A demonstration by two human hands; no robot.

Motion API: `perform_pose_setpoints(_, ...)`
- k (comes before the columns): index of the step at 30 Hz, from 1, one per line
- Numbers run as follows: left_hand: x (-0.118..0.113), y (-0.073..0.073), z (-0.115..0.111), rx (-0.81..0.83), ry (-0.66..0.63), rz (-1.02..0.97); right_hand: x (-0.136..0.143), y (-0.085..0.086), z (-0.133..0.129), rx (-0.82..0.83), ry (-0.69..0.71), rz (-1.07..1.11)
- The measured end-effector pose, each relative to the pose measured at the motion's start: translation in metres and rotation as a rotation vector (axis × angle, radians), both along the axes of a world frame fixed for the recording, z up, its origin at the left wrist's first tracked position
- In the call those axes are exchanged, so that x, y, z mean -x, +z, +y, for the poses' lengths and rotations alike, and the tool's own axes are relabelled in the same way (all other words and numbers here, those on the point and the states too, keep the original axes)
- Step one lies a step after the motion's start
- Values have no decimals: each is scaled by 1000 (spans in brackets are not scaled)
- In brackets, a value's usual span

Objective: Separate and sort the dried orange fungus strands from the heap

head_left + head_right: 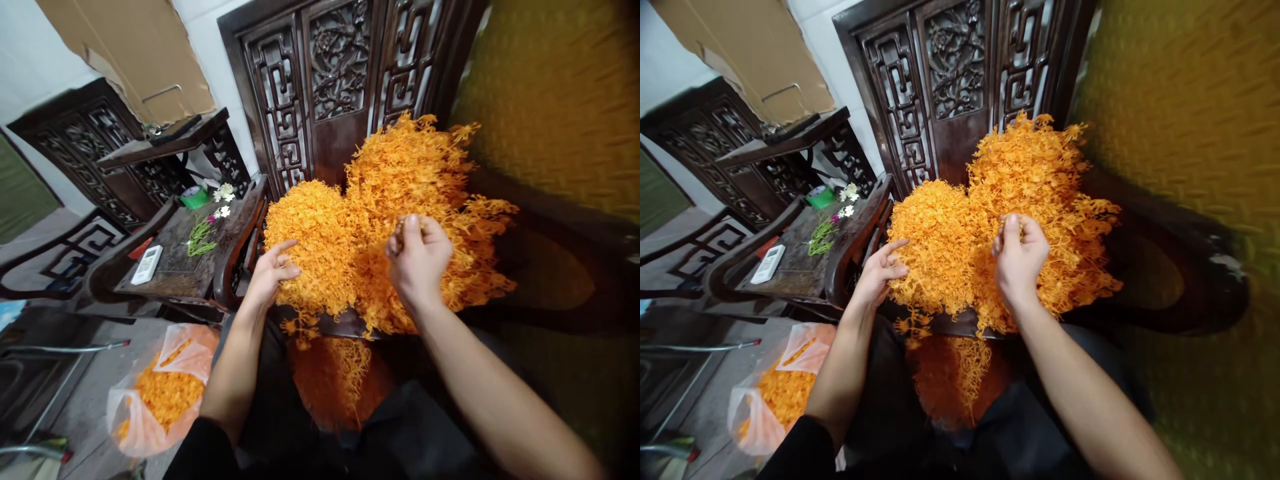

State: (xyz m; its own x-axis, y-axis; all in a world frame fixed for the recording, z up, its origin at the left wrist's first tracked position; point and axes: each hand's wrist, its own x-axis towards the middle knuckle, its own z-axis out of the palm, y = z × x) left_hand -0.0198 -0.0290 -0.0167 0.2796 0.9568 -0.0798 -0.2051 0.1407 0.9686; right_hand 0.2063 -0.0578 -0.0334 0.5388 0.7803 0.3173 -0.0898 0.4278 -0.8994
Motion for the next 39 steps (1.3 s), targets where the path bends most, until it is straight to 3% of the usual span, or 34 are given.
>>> perform_pose_setpoints(1,2,-1,1,-38,39,0,-4,2,-2,17,47,-48)
perform_pose_setpoints(4,-1,-4,3,-143,64,35,1,0,-9,155,403,-190)
perform_pose_setpoints(6,-5,-7,3,-208,49,88,9,-4,-9,237,601,-146)
perform_pose_setpoints(9,-8,-10,1,-314,14,200,15,-8,-6,343,797,-12)
perform_pose_setpoints(11,-9,-11,0,-393,-22,280,17,-10,-6,382,891,-33)
perform_pose_setpoints(15,-8,-9,-2,-550,-76,475,21,-15,-4,317,805,-212)
perform_pose_setpoints(17,-5,-8,-4,-549,-84,489,17,-17,1,306,697,-72)
perform_pose_setpoints(20,5,-6,-3,-439,-52,255,-5,-17,12,287,449,271)
perform_pose_setpoints(22,11,-6,-1,-392,22,89,-19,-15,15,258,324,290)
perform_pose_setpoints(24,14,-8,3,-382,73,40,-24,-12,11,274,353,176)
perform_pose_setpoints(28,10,-11,7,-394,50,123,-6,-8,-4,342,662,-9)
perform_pose_setpoints(30,7,-12,7,-377,40,157,3,-5,-10,357,741,-147)
perform_pose_setpoints(35,-6,-13,-1,-288,60,177,9,2,-11,349,709,-451)
perform_pose_setpoints(39,-9,-7,-6,-245,152,77,8,-15,-5,215,559,-732)
